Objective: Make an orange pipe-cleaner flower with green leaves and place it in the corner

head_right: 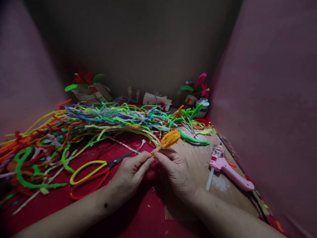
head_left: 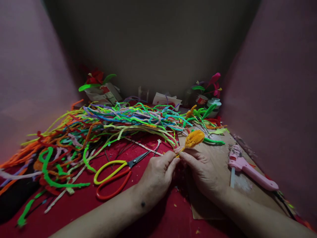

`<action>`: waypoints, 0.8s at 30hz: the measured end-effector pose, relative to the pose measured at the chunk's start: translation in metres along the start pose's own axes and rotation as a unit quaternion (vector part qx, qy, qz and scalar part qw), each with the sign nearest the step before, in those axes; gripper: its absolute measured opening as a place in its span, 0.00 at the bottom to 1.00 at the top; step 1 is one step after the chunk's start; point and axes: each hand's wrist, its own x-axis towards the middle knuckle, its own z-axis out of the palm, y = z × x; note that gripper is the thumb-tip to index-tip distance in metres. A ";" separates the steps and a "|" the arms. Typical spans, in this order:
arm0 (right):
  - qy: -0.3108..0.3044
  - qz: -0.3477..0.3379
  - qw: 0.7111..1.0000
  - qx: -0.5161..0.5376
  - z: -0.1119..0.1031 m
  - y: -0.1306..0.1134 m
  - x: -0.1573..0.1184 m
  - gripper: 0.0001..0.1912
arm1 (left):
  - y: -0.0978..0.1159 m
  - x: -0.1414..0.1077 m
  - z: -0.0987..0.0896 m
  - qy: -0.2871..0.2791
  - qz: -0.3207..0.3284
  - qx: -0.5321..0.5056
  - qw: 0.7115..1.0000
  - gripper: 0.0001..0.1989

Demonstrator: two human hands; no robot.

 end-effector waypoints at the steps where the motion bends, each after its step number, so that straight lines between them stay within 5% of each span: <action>1: -0.003 0.004 1.000 -0.001 0.000 0.000 0.000 0.05 | 0.000 0.000 0.000 0.001 0.003 0.010 1.000 0.12; 12: -0.020 0.009 0.999 -0.026 0.001 -0.003 -0.001 0.08 | -0.003 -0.002 -0.007 0.039 0.032 0.001 0.999 0.07; 16: -0.025 -0.003 1.000 -0.012 0.001 -0.002 -0.003 0.07 | 0.005 0.003 -0.010 -0.015 -0.053 -0.123 0.991 0.10; 20: -0.037 0.016 0.998 0.045 -0.001 0.001 -0.001 0.08 | 0.007 0.007 -0.012 -0.154 -0.210 -0.370 0.892 0.12; 24: -0.082 0.039 0.993 0.081 -0.003 0.004 0.001 0.10 | -0.002 0.008 -0.014 -0.244 -0.252 -0.515 0.783 0.10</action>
